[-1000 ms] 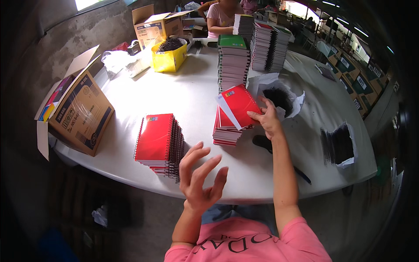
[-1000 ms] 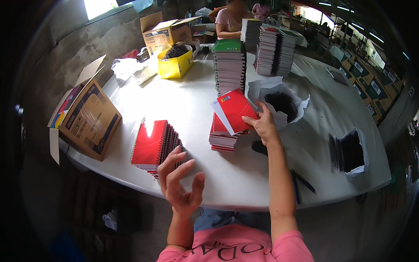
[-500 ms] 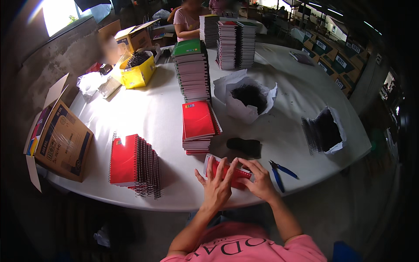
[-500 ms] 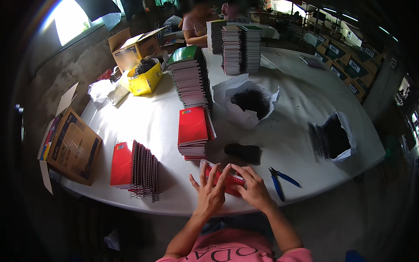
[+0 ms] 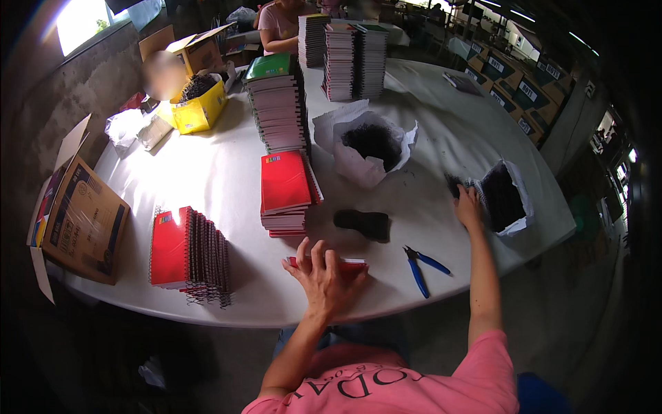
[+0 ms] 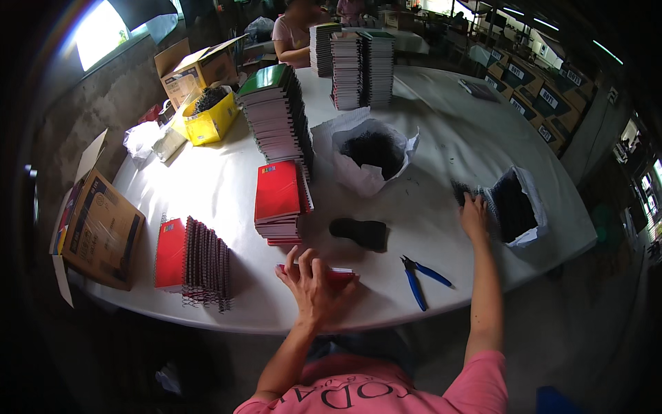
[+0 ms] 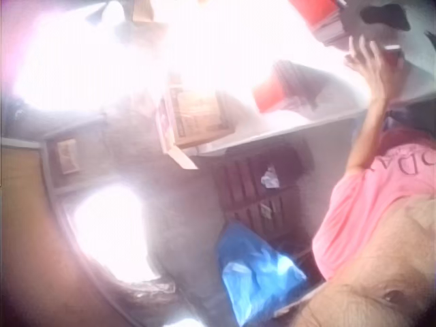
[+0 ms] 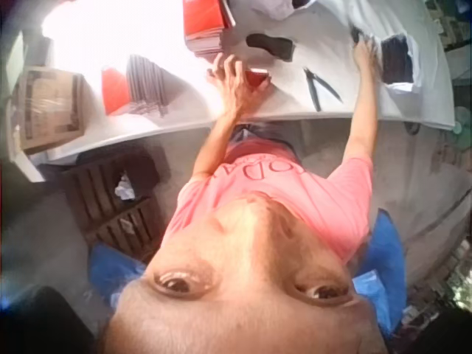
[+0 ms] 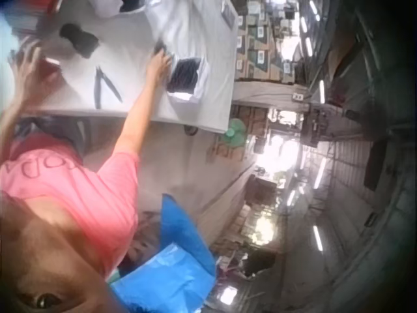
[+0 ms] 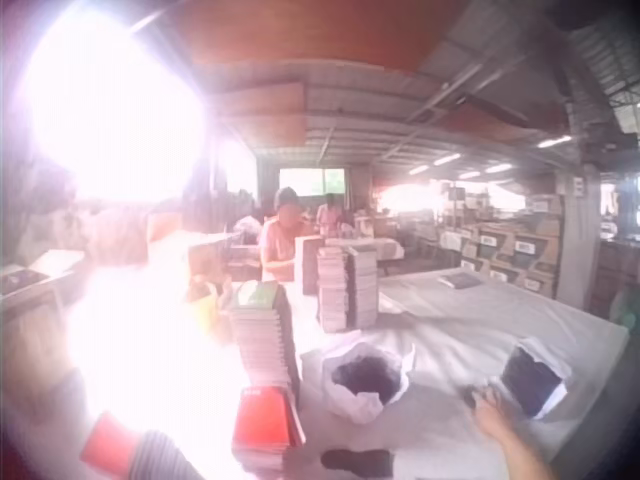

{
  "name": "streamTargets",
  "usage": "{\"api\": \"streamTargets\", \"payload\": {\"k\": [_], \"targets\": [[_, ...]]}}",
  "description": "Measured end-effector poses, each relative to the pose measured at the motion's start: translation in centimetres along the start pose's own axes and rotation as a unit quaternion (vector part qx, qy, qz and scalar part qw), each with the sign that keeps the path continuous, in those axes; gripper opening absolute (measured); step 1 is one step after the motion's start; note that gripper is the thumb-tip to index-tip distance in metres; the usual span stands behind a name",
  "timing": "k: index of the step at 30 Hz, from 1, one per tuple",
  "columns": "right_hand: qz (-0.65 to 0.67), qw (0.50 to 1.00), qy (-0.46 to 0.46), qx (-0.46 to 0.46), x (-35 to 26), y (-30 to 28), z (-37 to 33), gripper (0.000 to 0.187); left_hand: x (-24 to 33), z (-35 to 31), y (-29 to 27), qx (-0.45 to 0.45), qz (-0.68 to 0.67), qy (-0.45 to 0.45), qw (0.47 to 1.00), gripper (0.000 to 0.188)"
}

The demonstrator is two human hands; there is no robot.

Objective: The person inserts a spiral binding through the pre-punched holes of several red notebooks and trims the excess wire using a pair of pliers.

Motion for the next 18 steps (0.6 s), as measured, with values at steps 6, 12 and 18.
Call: {"api": "streamTargets", "payload": {"k": [6,12,18], "targets": [[-0.054,0.994,-0.051,-0.077,-1.8,-3.7,1.5,0.04,-1.2,0.6,-1.0,0.022,-0.037,0.008,0.999,0.059],[-0.074,0.981,-0.156,0.083,-4.9,-8.4,-1.9,0.048,-1.4,0.7,-1.5,0.029,-0.018,0.033,0.999,0.06],[0.366,0.872,-0.302,-0.117,-16.4,-14.2,-11.4,0.039,-2.1,0.7,-2.1,0.025,-0.039,0.009,0.999,0.052]]}}
Point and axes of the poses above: each hand's wrist, its own z-axis towards the middle knuckle, its own y-axis out of the palm, x = y × z, the point moved 3 cm from there along z, towards the middle knuckle, and after that the axes turned 6 degrees about -y, right-handed, at the moved point
